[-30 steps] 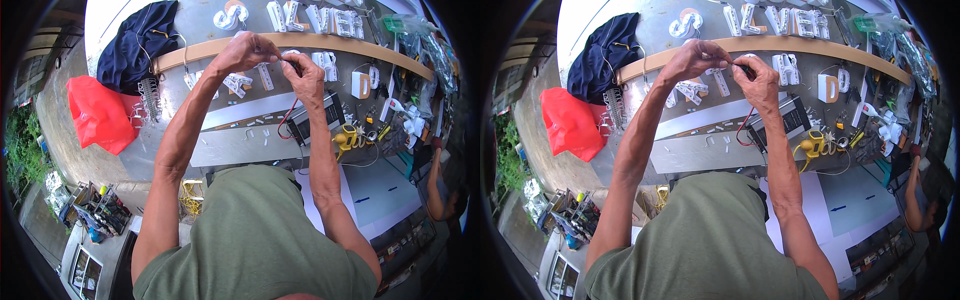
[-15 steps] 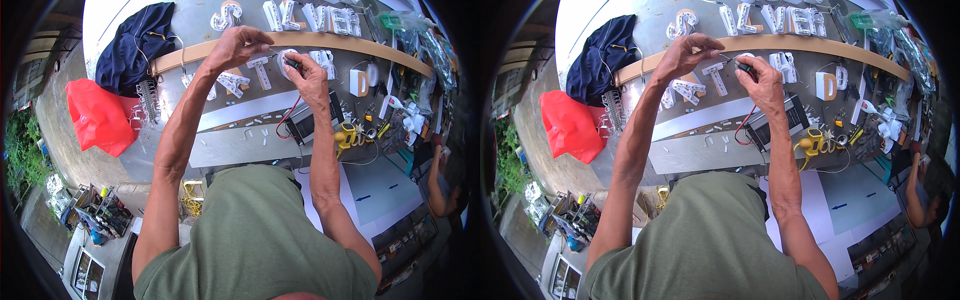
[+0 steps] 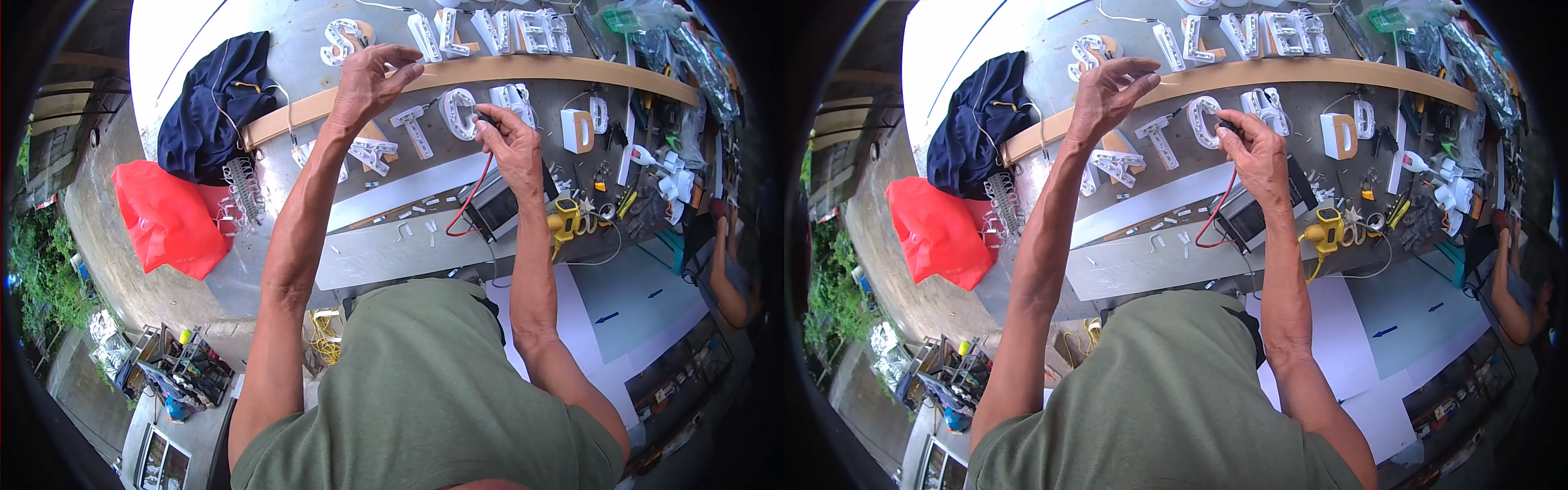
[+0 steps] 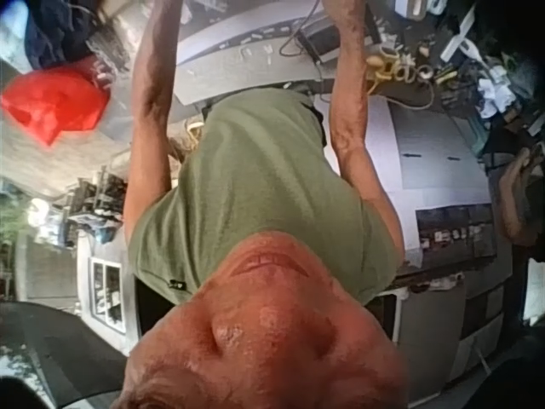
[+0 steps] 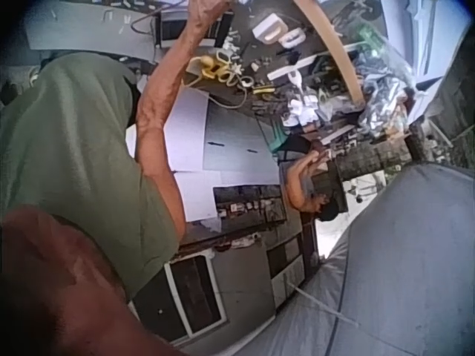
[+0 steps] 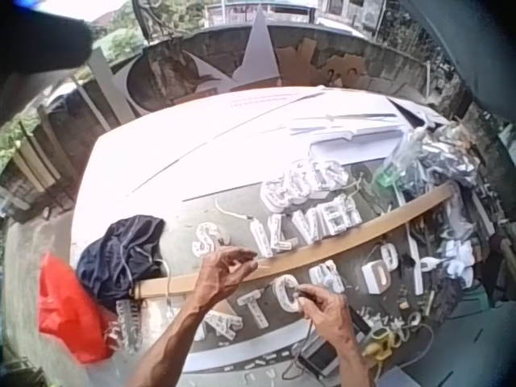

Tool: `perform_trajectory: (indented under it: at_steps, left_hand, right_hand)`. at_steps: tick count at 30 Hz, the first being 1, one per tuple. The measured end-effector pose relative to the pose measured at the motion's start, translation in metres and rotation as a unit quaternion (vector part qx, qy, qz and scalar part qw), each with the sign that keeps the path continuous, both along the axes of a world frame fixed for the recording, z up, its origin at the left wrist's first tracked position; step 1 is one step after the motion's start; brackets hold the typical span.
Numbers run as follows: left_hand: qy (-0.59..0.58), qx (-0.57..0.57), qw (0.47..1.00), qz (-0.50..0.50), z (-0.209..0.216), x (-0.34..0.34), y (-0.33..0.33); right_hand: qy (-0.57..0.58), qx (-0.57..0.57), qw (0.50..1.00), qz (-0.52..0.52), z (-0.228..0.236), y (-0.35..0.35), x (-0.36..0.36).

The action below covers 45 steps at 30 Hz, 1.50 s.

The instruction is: Wiring and testing LED illuminated sign letters on a production workbench.

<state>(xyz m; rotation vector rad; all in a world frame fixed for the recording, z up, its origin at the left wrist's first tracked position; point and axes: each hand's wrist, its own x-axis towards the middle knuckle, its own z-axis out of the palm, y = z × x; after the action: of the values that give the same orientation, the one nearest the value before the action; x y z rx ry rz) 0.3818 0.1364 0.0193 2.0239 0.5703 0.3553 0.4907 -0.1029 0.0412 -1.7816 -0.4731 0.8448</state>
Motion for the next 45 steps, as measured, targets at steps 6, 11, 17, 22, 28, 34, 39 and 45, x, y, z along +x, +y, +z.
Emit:
perform_trajectory:
  at_steps: [6, 11, 17, 22, 28, 34, 39, 45]
  left_hand:
    - [0.004, 0.007, 0.998, 0.067, 0.005, 0.017, 0.006]
    - [0.184, -0.129, 0.962, 0.155, 0.012, 0.070, 0.044]
    - [0.127, -0.324, 0.905, 0.246, -0.035, 0.106, 0.089]
    - [0.090, -0.319, 0.895, 0.298, -0.051, 0.117, 0.093]
    - [-0.084, -0.373, 0.885, 0.265, -0.065, 0.098, 0.096]
    - [-0.202, -0.340, 0.908, 0.139, 0.003, 0.079, 0.048]
    - [-0.128, -0.214, 0.968, -0.031, 0.055, 0.042, -0.010]
    - [0.009, -0.135, 0.986, -0.098, 0.042, 0.014, -0.047]
  right_hand:
    - [0.020, -0.005, 1.000, -0.009, -0.003, -0.011, -0.001]
    - [0.039, -0.005, 0.999, -0.038, -0.003, -0.019, -0.002]
    - [0.059, 0.006, 0.997, -0.051, 0.001, -0.018, -0.002]
    - [0.070, 0.009, 0.996, -0.062, 0.000, -0.021, 0.000]
    - [0.065, 0.010, 0.997, -0.044, 0.003, -0.008, 0.002]
    - [0.080, 0.065, 0.993, -0.052, 0.009, 0.007, 0.007]
    - [0.135, 0.138, 0.974, -0.119, 0.021, 0.011, 0.004]
    - [0.150, 0.175, 0.962, -0.148, 0.017, 0.004, -0.001]
